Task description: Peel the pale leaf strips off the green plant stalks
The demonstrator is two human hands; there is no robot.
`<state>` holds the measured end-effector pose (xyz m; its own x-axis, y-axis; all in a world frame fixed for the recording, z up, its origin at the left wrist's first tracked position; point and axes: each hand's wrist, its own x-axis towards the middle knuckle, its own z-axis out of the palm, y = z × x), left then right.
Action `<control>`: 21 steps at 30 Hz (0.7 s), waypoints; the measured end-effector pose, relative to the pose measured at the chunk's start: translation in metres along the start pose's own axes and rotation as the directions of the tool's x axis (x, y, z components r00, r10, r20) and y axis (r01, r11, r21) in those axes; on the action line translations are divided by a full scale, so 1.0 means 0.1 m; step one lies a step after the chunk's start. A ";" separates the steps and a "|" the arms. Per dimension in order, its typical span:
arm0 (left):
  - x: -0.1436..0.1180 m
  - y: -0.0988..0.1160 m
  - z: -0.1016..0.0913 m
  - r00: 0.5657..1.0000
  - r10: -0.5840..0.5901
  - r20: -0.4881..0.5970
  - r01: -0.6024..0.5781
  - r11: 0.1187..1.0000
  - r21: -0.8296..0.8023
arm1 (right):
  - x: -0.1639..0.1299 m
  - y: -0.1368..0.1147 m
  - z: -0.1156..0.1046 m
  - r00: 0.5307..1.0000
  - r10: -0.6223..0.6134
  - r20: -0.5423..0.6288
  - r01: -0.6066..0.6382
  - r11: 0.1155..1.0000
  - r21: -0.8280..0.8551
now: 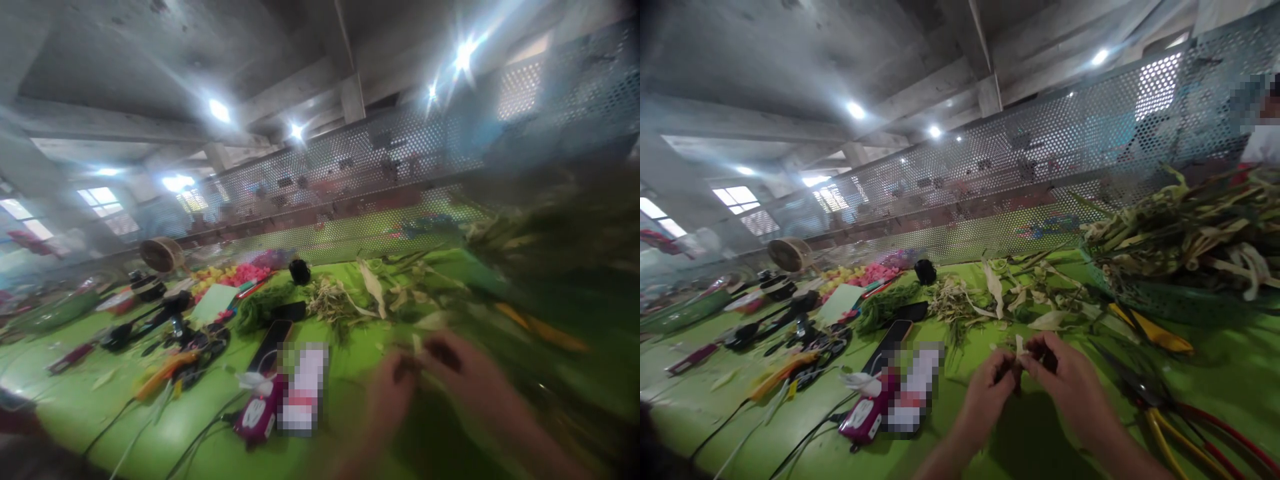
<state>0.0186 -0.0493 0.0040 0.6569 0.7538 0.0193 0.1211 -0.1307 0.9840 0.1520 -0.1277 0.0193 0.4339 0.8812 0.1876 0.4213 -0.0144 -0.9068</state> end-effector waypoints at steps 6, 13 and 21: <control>-0.02 0.01 -0.01 0.999 -0.042 0.032 0.045 0.994 -0.095 | 0.01 0.00 0.01 0.999 0.011 -0.038 -0.010 0.999 0.031; 0.01 -0.02 -0.03 0.986 -0.136 0.101 0.155 0.965 -0.211 | 0.04 0.02 -0.02 0.998 0.041 -0.051 -0.036 0.996 0.084; 0.02 0.03 -0.08 0.993 -0.074 0.087 0.079 0.996 -0.051 | 0.04 0.00 0.00 0.997 0.059 -0.040 -0.057 0.996 0.065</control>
<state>0.0141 -0.0434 0.0082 0.7084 0.7025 -0.0690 0.1339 -0.0378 0.9903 0.1534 -0.1243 0.0201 0.4899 0.8590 0.1485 0.3432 -0.0335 -0.9387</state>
